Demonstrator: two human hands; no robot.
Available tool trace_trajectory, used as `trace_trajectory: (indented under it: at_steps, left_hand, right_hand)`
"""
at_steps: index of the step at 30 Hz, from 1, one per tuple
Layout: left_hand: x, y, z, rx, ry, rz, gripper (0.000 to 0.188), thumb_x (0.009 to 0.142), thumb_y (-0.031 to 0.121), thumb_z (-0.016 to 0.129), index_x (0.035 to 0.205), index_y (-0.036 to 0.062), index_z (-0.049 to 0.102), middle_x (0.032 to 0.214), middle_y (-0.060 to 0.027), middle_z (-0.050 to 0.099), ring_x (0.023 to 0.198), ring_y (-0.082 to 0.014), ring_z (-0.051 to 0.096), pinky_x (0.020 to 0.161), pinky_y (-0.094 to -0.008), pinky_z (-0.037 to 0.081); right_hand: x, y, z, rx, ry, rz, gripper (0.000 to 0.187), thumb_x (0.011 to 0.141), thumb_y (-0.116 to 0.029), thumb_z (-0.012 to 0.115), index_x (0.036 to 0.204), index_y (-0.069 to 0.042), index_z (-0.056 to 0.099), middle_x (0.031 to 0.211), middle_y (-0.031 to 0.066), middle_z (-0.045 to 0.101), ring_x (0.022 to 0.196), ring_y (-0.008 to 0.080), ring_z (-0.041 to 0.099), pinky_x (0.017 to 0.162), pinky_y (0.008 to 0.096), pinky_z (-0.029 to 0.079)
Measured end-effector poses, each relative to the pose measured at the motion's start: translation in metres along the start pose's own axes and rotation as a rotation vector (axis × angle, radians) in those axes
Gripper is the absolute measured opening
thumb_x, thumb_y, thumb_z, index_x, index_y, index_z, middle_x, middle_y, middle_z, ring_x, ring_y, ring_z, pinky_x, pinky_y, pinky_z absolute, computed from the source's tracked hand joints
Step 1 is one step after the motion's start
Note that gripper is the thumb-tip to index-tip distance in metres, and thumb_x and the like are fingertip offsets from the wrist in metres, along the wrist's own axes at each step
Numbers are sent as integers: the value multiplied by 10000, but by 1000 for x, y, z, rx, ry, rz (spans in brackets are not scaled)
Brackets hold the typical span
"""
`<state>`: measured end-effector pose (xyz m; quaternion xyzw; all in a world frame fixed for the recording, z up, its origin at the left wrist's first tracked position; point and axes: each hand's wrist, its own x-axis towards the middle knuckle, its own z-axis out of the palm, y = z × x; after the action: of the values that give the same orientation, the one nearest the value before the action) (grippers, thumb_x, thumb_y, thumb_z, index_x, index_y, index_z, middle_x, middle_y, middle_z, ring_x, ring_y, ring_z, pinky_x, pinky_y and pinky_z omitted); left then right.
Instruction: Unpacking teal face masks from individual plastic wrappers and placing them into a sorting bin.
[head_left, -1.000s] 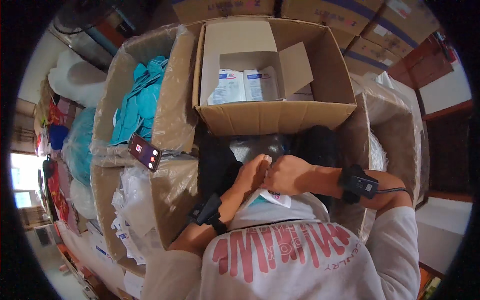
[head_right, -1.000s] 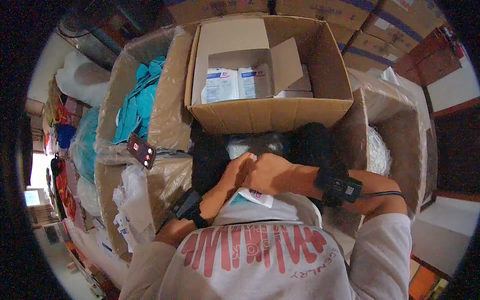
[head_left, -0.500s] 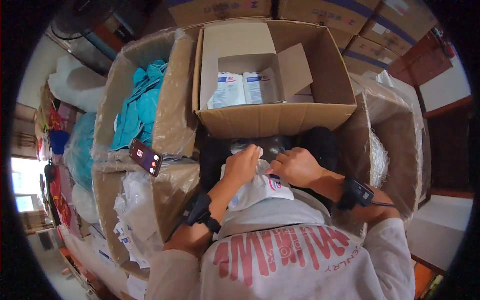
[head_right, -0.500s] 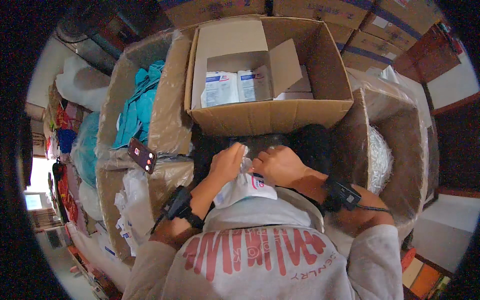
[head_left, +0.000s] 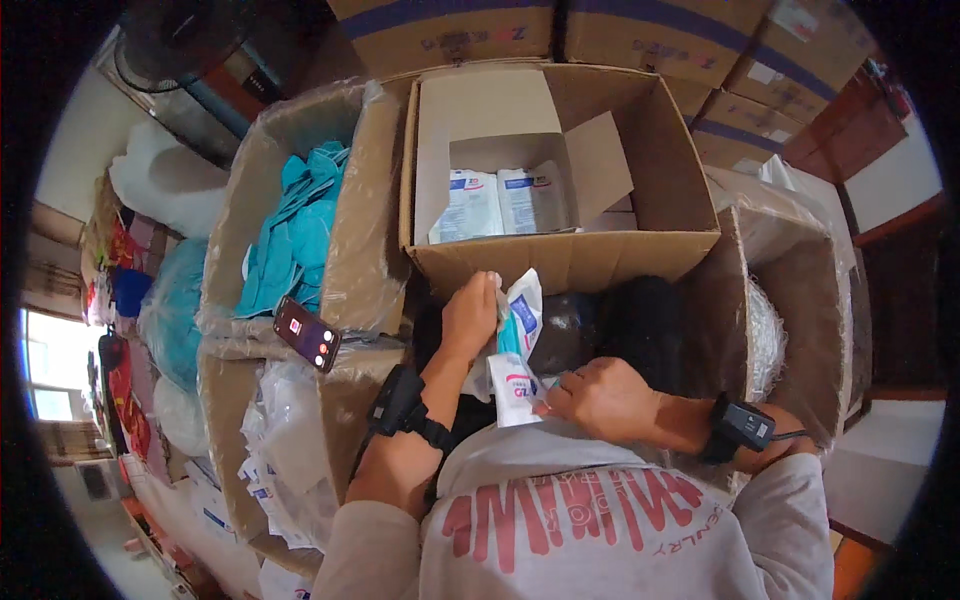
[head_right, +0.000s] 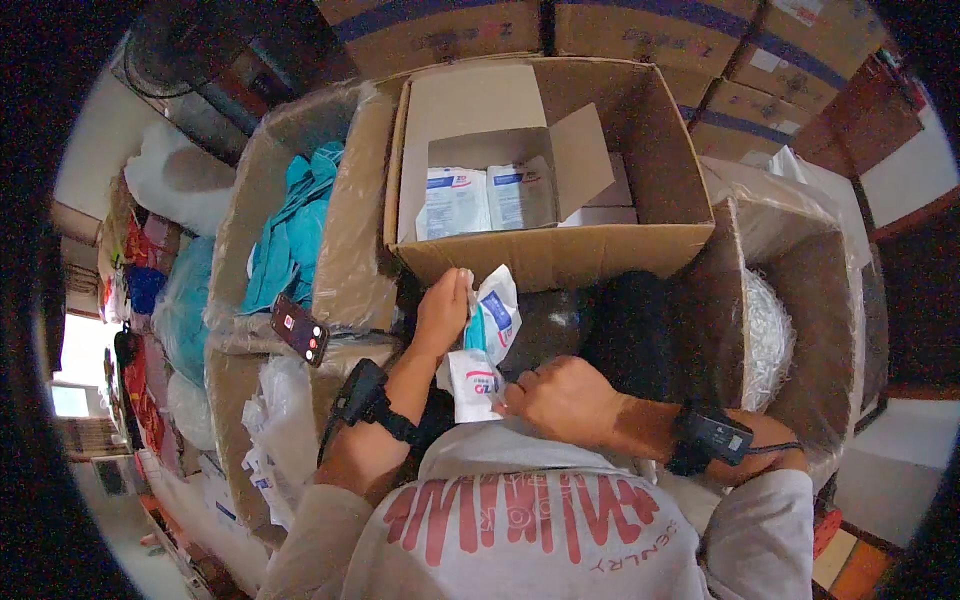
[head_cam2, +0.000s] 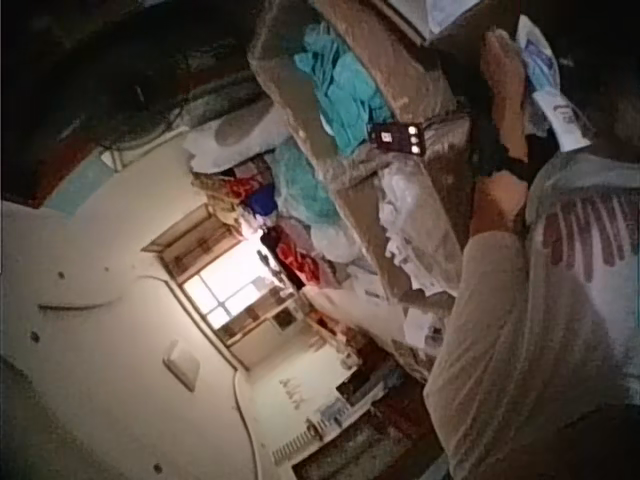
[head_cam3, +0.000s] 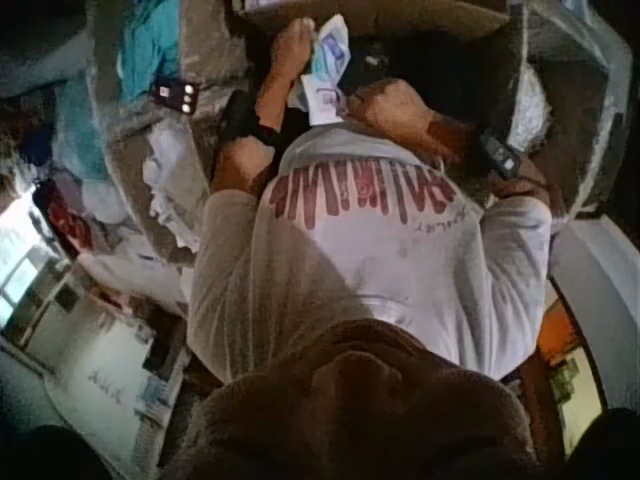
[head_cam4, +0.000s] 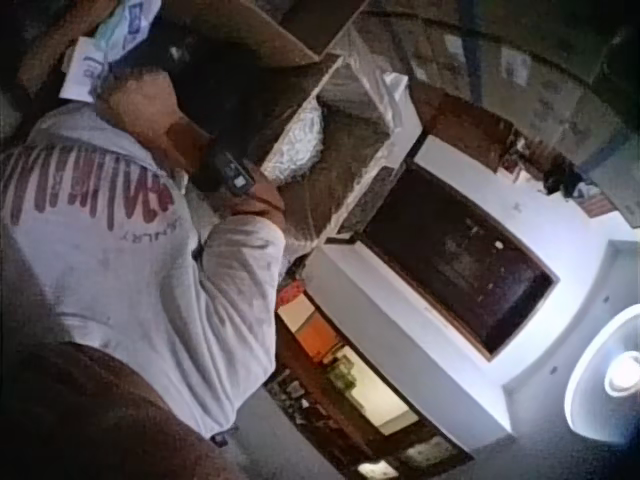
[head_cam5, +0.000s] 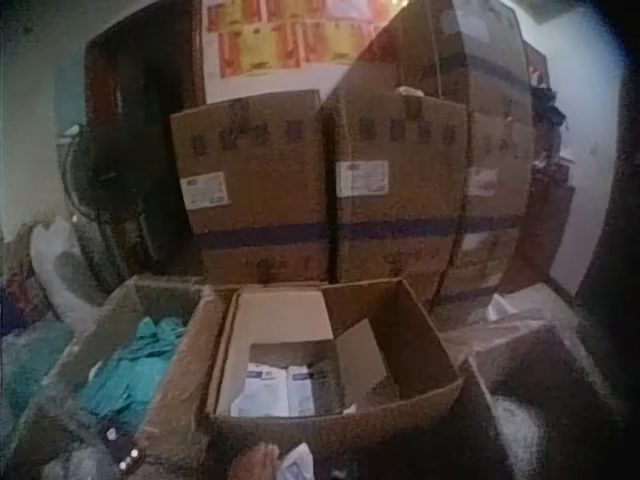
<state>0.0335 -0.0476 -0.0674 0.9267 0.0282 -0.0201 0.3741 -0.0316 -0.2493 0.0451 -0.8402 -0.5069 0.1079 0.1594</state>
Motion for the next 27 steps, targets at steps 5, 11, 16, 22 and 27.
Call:
trace_trajectory:
  at_steps: [5,11,16,22,27]
  left_hand:
    - [-15,13,-17,-86,-141,181,287,897,276,367,866,34,518,800,-203,565,794,-390,540,652,-439,419]
    - [-26,56,-41,-19,-265,427,216,879,215,418,852,18,504,769,-187,565,749,-377,549,624,-391,435]
    - [-34,47,-45,-117,-175,342,233,887,219,418,836,10,508,762,-186,561,724,-349,561,622,-369,437]
    - [-41,34,-40,-226,-226,238,241,889,220,432,855,-4,514,767,-166,573,717,-294,576,642,-335,438]
    - [-47,37,-36,-254,-330,200,216,870,197,471,938,4,540,841,-146,592,782,-273,581,694,-305,442]
  right_hand:
    - [-6,24,-14,332,-48,307,305,839,-353,472,847,-72,591,781,125,594,725,327,579,626,420,462]
    - [34,69,-12,275,50,187,356,851,-364,433,853,-46,594,814,161,596,767,348,569,697,434,446]
    - [45,50,-34,461,-305,190,317,854,-336,442,888,-44,561,781,166,594,740,347,568,676,429,441]
    - [31,56,-11,355,-190,177,215,845,-254,456,892,-68,555,768,160,598,717,349,571,653,428,443]
    - [23,67,-2,361,-8,270,184,830,-230,455,910,-91,545,789,156,608,759,351,584,659,456,449]
